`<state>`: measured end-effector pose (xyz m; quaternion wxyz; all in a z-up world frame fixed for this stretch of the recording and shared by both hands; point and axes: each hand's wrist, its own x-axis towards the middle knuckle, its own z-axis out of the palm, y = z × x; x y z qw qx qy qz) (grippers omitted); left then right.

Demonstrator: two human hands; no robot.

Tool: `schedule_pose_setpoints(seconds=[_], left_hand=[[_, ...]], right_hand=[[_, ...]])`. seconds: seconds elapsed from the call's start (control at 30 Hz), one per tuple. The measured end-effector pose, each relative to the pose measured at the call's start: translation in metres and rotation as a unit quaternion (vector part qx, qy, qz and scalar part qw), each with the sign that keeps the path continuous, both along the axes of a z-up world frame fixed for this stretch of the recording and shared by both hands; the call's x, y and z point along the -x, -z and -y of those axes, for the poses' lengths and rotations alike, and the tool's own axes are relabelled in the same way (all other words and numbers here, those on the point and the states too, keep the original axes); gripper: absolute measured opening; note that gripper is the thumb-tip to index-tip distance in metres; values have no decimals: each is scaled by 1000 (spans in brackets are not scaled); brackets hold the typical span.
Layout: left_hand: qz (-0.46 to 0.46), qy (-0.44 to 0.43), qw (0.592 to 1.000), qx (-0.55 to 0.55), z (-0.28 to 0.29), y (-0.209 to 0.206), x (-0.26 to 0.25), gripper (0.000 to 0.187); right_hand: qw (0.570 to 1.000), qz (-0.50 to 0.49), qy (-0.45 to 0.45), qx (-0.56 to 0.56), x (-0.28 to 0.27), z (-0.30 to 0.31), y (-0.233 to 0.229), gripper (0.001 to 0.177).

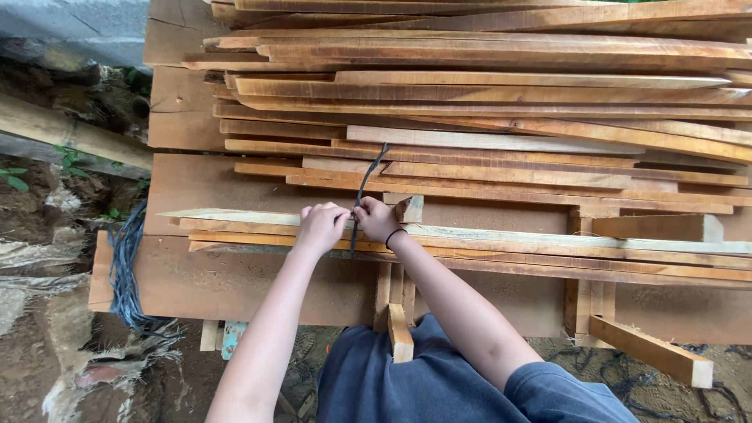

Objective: Bundling wood slats together using plastic ties.

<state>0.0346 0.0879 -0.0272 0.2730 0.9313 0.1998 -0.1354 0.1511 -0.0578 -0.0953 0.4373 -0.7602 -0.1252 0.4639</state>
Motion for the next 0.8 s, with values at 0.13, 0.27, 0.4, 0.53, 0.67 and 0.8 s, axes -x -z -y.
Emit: schedule_pose_setpoints(seconds=[0.13,0.27,0.4,0.53,0.67,0.8], left_hand=[[-52,6,998,26,3,-11,5,43],[12,-52,998,33,0,11,3,19],[65,-36,994,-84,10,25,16,13],[-10,-109,994,-26,17,29,8,25],[-73,-147,983,85,9,20,-8,31],[-109,-171,971,126,4,18,-13,31]], right_hand=[[999,-38,20,-18,3,2,0,20],[999,0,13,-32,-1,2,8,17],[998,-5,39,-44,4,0,-2,15],[999,-2,25,-23,5,2,11,16],[1000,22,9,-6,3,0,14,17],[999,23,25,-12,5,3,1,15]])
